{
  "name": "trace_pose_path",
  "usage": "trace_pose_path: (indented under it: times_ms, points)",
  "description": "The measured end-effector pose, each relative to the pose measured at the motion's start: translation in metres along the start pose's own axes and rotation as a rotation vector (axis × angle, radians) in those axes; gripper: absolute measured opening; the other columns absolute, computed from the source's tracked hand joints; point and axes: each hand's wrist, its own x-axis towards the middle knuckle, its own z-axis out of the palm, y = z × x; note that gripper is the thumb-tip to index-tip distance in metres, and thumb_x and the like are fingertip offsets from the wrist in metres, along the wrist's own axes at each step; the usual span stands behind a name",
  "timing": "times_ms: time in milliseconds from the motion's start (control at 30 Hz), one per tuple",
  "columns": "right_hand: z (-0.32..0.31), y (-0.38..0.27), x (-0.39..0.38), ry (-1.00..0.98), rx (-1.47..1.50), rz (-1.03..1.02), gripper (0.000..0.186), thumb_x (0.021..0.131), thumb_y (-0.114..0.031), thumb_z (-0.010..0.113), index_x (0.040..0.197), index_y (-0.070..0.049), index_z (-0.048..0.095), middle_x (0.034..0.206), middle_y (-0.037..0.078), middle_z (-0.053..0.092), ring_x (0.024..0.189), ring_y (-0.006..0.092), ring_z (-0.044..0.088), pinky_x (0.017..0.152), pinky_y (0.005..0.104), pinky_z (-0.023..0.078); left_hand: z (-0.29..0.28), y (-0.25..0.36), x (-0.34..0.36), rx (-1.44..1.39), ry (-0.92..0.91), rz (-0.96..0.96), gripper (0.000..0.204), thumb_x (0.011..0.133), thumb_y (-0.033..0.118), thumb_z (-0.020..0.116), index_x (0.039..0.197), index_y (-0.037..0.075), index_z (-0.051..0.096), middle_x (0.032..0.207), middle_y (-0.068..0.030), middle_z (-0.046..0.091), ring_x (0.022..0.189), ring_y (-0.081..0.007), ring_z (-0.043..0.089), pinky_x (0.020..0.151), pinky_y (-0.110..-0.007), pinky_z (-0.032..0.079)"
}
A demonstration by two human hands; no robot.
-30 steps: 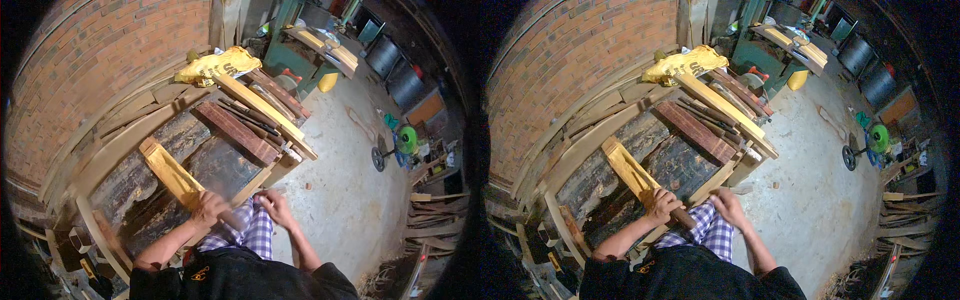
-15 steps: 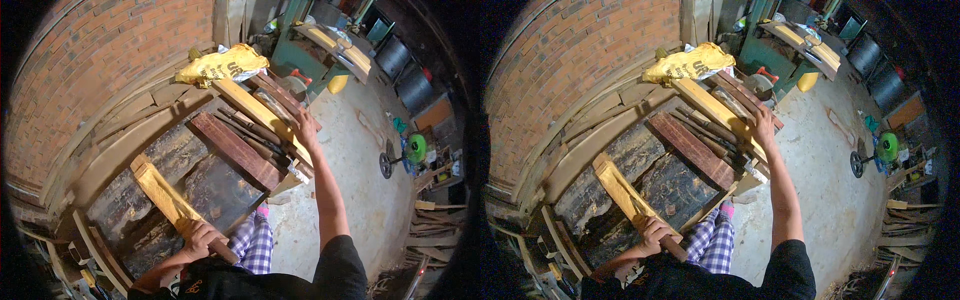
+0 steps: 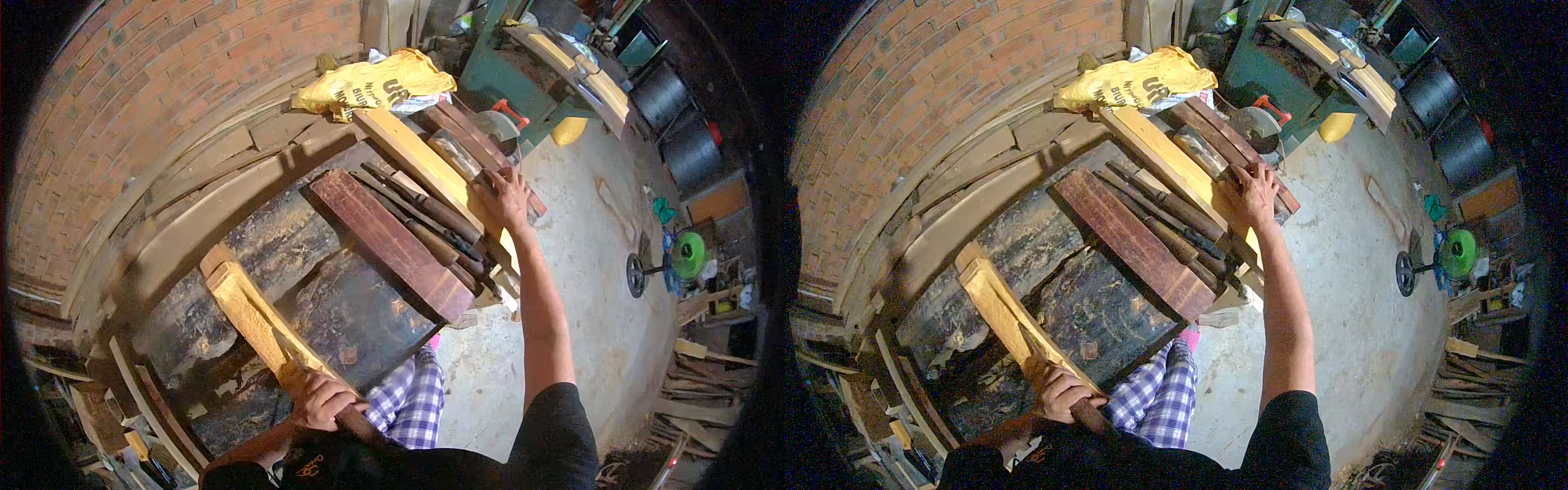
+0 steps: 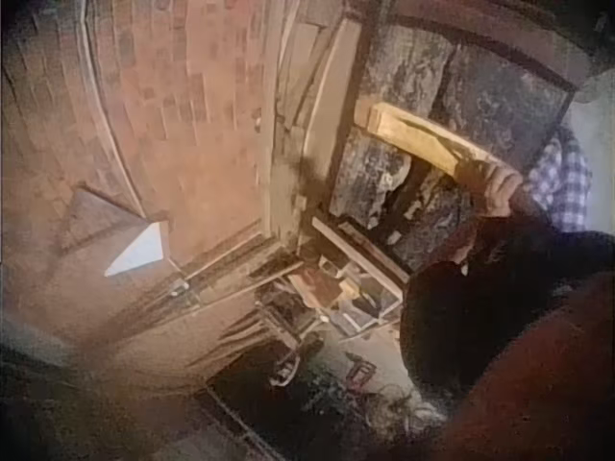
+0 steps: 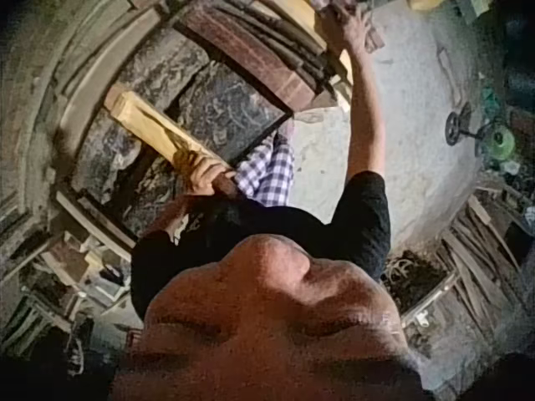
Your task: The person cuts a piece of wood with a small hand saw, then carves the wooden piece using a chisel and a wooden mallet.
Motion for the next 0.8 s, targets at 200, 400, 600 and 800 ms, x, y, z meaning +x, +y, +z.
trace_pose_path:
  times_ms: [200, 400, 600, 800]
  points:
    - [0.003, 0.025, 0.014, -0.056, 0.155, 0.131, 0.036, 0.087, -0.041, 0.059, 0.121, -0.028, 0.058, 0.119, 0.012, 0.050, 0.112, 0.0345, 0.048, 0.090, 0.0530, 0.038, -0.007, -0.002, 0.007, -0.011, -0.032, 0.018, 0.025, 0.064, 0.025, 0.082, 0.073, 0.010, 0.063, 0.078, -0.0012, 0.058, 0.075, -0.0193, 0.055, 0.068, -0.034, 0.043]
    - [-0.002, 0.063, 0.022, -0.194, 0.396, 0.103, 0.038, 0.084, -0.024, 0.066, 0.115, -0.004, 0.057, 0.110, 0.020, 0.060, 0.100, 0.0335, 0.058, 0.088, 0.0403, 0.046, -0.011, -0.006, 0.013, 0.082, -0.116, 0.081, 0.027, 0.064, 0.031, 0.081, 0.074, 0.011, 0.064, 0.080, -0.0006, 0.059, 0.078, -0.0185, 0.056, 0.070, -0.034, 0.042]
    - [0.006, 0.083, 0.041, -0.389, 0.446, -0.100, 0.035, 0.081, -0.021, 0.065, 0.110, -0.002, 0.059, 0.095, 0.016, 0.066, 0.090, 0.0259, 0.061, 0.082, 0.0378, 0.049, -0.004, -0.006, -0.005, 0.115, 0.019, 0.099, 0.017, 0.068, 0.014, 0.065, 0.083, 0.008, 0.068, 0.082, -0.0037, 0.062, 0.074, -0.0180, 0.055, 0.065, -0.032, 0.040]
    - [-0.010, 0.083, 0.037, -0.293, 0.413, 0.022, 0.029, 0.086, -0.023, 0.062, 0.107, -0.003, 0.055, 0.083, 0.013, 0.066, 0.069, 0.0219, 0.062, 0.063, 0.0367, 0.049, -0.004, -0.008, -0.001, 0.038, 0.044, 0.076, 0.021, 0.068, 0.026, 0.076, 0.073, 0.010, 0.064, 0.076, -0.0012, 0.059, 0.078, -0.0191, 0.058, 0.070, -0.031, 0.045]
